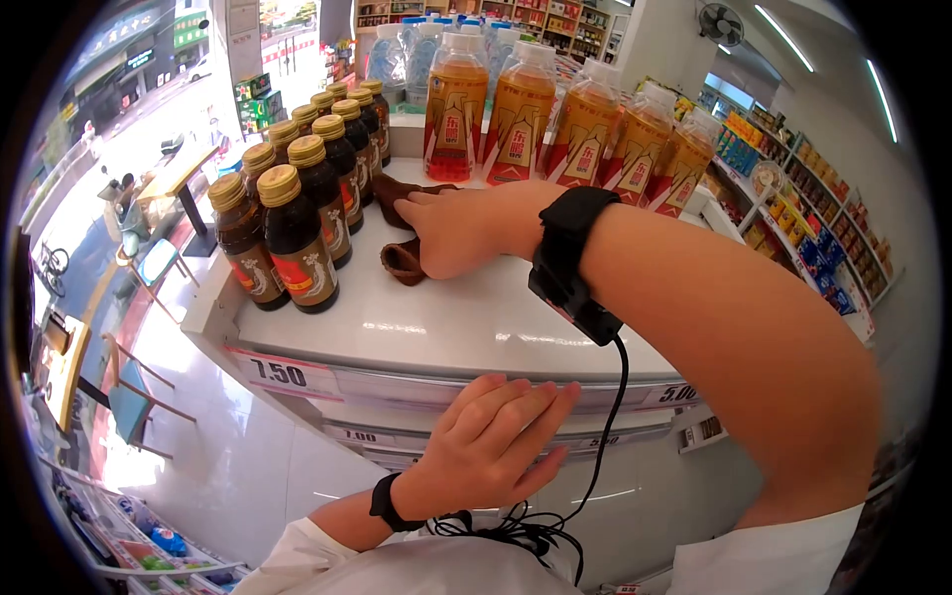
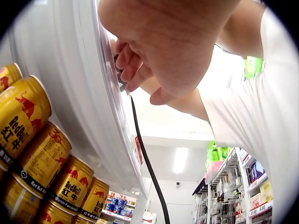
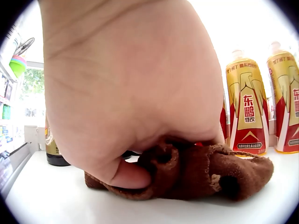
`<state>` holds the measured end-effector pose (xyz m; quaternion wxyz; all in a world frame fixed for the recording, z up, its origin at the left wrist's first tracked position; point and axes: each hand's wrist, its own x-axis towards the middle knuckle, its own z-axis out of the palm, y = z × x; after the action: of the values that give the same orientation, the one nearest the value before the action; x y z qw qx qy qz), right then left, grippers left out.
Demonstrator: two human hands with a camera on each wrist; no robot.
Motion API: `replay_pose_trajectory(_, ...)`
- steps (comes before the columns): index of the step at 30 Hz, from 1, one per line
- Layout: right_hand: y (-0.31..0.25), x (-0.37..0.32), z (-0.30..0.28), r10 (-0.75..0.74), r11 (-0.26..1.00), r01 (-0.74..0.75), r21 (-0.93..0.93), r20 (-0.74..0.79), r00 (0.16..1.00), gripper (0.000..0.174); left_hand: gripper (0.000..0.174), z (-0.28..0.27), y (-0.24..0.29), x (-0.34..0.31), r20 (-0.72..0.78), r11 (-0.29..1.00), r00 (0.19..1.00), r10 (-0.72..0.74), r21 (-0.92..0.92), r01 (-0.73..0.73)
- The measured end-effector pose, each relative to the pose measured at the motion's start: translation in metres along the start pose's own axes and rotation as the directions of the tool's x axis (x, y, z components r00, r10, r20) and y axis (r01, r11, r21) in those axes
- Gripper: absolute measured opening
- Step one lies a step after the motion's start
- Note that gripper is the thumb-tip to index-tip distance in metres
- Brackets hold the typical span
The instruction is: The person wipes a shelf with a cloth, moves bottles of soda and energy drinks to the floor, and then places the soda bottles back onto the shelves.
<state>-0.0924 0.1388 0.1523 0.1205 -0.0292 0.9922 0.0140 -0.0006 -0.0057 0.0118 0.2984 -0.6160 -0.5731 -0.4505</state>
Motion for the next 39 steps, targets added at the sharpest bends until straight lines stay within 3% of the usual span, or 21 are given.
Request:
replay_pose_trajectory(2, -0.006, 0.002, -0.002, 0.113, 0.991, -0.11, -0.075, 0.044, 0.993, 0.067, 0.047, -0.003, 0.001, 0.0, 0.004, 1.0, 1.0, 0.004, 0.003, -0.004)
replay_pose_trajectory(5, -0.011, -0.004, -0.011, 0.195, 0.981, -0.193, -0.03, 0.102, 0.975, 0.069, 0.047, -0.004, 0.001, 0.0, 0.016, 1.0, 1.0, 0.003, 0.002, -0.003)
replay_pose_trajectory(14, 0.025, -0.046, -0.016, 0.328, 0.945, -0.321, -0.068, 0.176, 0.928, 0.078, 0.048, -0.005, 0.001, 0.0, 0.012, 1.0, 1.0, -0.001, -0.016, 0.002)
replay_pose_trajectory(18, 0.043, -0.076, -0.021, 0.563, 0.826, -0.508, -0.244, 0.299, 0.771, 0.072, 0.049, -0.004, 0.001, -0.001, 0.003, 1.0, 1.0, 0.012, -0.014, -0.012)
replay_pose_trajectory(21, 0.046, -0.097, -0.023, 0.674, 0.735, -0.637, -0.233, 0.354, 0.648, 0.049, 0.05, -0.004, 0.001, -0.001, -0.003, 1.0, 1.0, 0.008, -0.026, -0.008)
replay_pose_trajectory(22, 0.044, -0.096, -0.023, 0.674, 0.735, -0.637, -0.234, 0.358, 0.646, 0.049, 0.05, -0.004, 0.001, -0.001, -0.002, 1.0, 1.0, 0.005, -0.029, -0.005)
replay_pose_trajectory(24, 0.037, -0.091, -0.024, 0.661, 0.75, -0.551, -0.366, 0.39, 0.642, 0.052, 0.051, -0.004, 0.001, 0.0, -0.01, 1.0, 1.0, 0.01, -0.02, -0.011)
replay_pose_trajectory(25, 0.028, -0.089, -0.025, 0.6, 0.793, -0.465, -0.393, 0.372, 0.709, 0.05, 0.051, -0.004, 0.001, 0.0, -0.009, 1.0, 1.0, 0.011, -0.023, -0.011)
replay_pose_trajectory(26, 0.019, -0.084, -0.024, 0.6, 0.793, -0.468, -0.39, 0.373, 0.707, 0.05, 0.051, -0.004, 0.001, 0.0, -0.008, 1.0, 1.0, 0.007, -0.027, -0.007)
replay_pose_trajectory(27, 0.009, -0.078, -0.023, 0.54, 0.83, -0.418, -0.369, 0.346, 0.767, 0.052, 0.052, -0.005, 0.002, 0.0, -0.005, 0.999, 1.0, 0.005, -0.031, -0.005)
replay_pose_trajectory(30, -0.015, -0.061, -0.013, 0.297, 0.942, -0.255, -0.219, 0.183, 0.937, 0.065, 0.052, -0.005, 0.002, 0.0, 0.014, 0.999, 1.0, -0.004, -0.05, 0.004)
replay_pose_trajectory(34, -0.036, -0.054, 0.0, -0.063, 0.995, 0.066, -0.077, 0.038, 0.997, 0.071, 0.052, -0.003, 0.001, -0.001, 0.016, 0.999, 1.0, 0.005, -0.044, -0.004)
replay_pose_trajectory(38, -0.021, -0.082, 0.012, -0.084, 0.996, 0.084, -0.014, -0.022, 0.996, 0.068, 0.052, -0.004, 0.001, 0.001, 0.027, 0.999, 1.0, 0.004, -0.034, -0.003)
replay_pose_trajectory(39, -0.013, -0.093, 0.016, -0.013, 1.0, 0.013, 0.019, -0.02, 1.0, 0.067, 0.052, -0.004, 0.001, 0.001, 0.023, 1.0, 1.0, 0.003, -0.029, -0.003)
